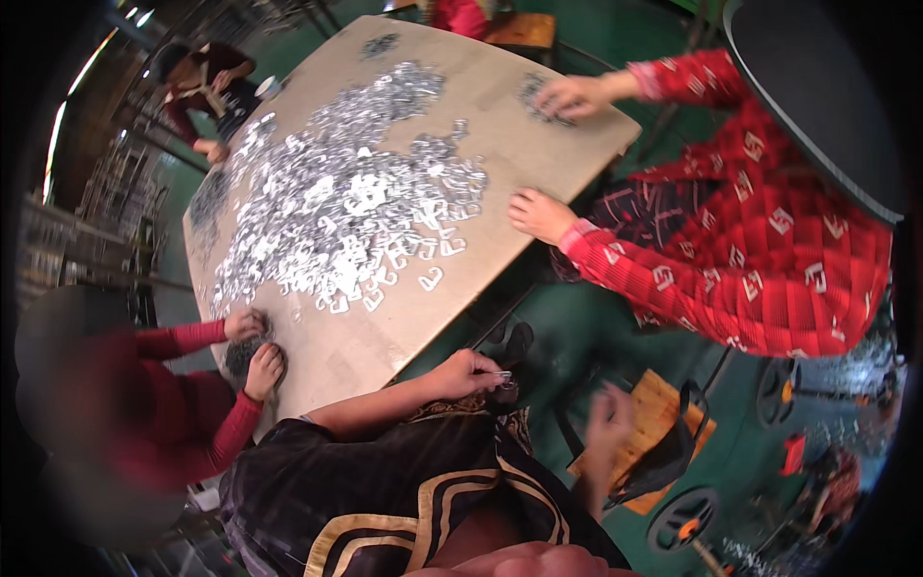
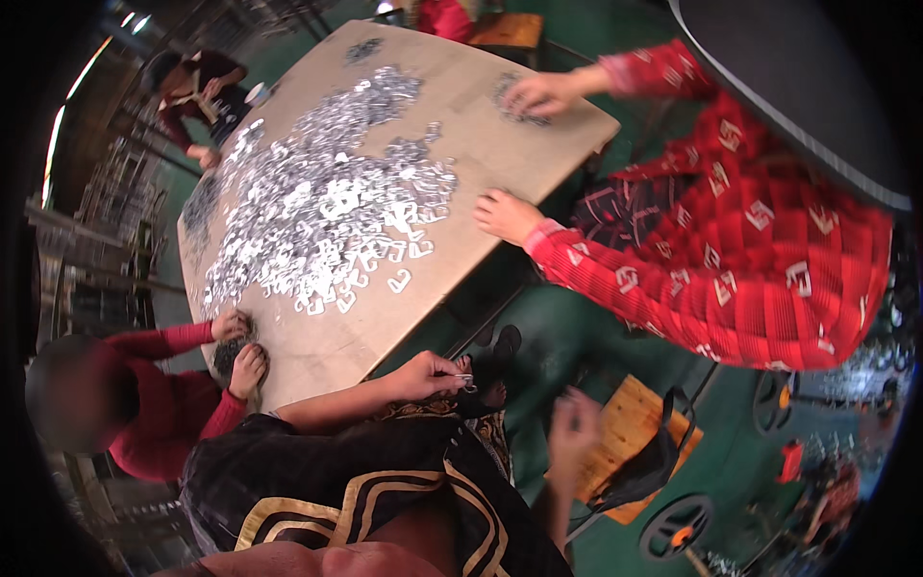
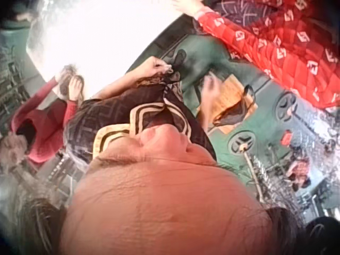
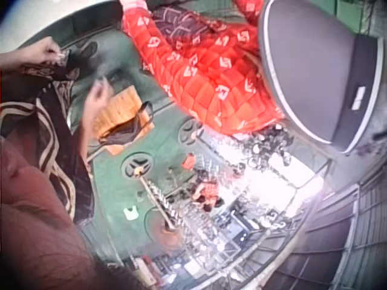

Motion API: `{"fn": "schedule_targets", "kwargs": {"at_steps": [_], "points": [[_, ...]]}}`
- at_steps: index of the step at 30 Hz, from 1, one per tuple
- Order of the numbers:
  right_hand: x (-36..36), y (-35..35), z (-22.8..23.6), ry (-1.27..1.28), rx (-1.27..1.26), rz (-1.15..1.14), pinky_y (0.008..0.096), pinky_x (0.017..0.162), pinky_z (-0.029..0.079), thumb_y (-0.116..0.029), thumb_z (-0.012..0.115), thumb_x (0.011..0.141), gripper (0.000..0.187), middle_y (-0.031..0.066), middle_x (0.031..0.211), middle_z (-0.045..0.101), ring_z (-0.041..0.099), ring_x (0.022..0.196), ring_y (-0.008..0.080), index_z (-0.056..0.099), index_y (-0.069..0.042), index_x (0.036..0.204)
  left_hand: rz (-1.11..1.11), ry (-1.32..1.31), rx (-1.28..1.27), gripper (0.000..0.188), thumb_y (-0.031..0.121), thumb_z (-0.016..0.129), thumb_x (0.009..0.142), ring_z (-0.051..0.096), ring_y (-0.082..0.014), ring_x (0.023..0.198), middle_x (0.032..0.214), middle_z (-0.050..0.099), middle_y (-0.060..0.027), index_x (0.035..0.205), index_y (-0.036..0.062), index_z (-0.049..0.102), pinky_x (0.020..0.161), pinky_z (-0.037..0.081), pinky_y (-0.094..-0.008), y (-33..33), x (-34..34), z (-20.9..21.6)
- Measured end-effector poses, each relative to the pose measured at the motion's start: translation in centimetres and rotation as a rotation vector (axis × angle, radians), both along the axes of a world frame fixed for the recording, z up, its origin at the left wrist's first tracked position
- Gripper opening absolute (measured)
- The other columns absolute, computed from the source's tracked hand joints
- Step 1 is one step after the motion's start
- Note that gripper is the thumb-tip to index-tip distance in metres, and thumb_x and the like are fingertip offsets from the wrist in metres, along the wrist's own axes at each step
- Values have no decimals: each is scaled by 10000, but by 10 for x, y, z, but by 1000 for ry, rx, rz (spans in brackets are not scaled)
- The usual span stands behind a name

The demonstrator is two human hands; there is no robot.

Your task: The person picks up small metal hooks and wire loops from a table, joins them together by hand, and places the assembled units onto a hanging rack. Other workers at the same table perform similar assembly tasks.

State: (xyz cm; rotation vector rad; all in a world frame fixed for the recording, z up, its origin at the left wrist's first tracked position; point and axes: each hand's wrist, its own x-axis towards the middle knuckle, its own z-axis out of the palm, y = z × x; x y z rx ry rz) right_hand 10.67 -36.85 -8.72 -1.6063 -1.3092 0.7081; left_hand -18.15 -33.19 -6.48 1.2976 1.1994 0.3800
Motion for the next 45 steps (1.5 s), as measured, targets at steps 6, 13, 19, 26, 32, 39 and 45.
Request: {"fn": "schedule_targets", "kwargs": {"at_steps": [6,13,19,26,32,39,45], "points": [[-133,47,52,-142,216,762,391,785,495,-79,757,734,506,147,1007,597,598,909,300,599,-6,1208,203,-25,97,208,109,659,886,598,-126,601,636,630,-35,711,12,603,588,470,-278,3,-37,37],[-170,63,57,-233,86,1012,340,582,488,-47,771,702,258,99,734,587,600,630,252,651,-10,928,-21,316,541,146,136,689,809,634,-340,703,721,632,-159,753,23,616,655,497,-400,-15,-75,41],[-183,79,17,58,-150,853,251,585,482,15,744,731,123,77,696,643,601,605,106,629,42,765,339,350,485,227,250,714,786,646,-346,772,775,656,-153,839,31,688,709,509,-428,-13,-111,29],[-137,149,-12,333,-486,793,189,529,404,12,743,783,88,20,705,629,533,585,51,683,38,842,911,691,519,175,189,672,806,628,-352,856,912,646,-163,879,32,695,771,510,-422,-23,-151,10],[-136,198,-20,414,-567,873,198,451,366,-5,693,834,89,26,679,611,486,501,60,665,43,903,1592,1135,350,259,184,665,818,540,-351,1083,1121,594,-172,1033,38,661,908,458,-432,-91,-220,-21],[-186,203,-25,501,-661,1026,217,469,446,-17,665,862,105,70,726,649,568,542,98,594,-6,938,1758,1308,-122,843,480,718,764,279,-316,1384,1484,324,-174,1430,96,373,1102,252,-495,-166,-312,-46],[-223,186,-18,383,-707,1100,240,499,471,-11,653,861,119,96,753,655,586,558,123,559,1,934,1661,1159,-126,860,603,655,776,236,-317,1424,1543,261,-148,1443,149,357,1131,207,-473,-173,-347,-50]]}}
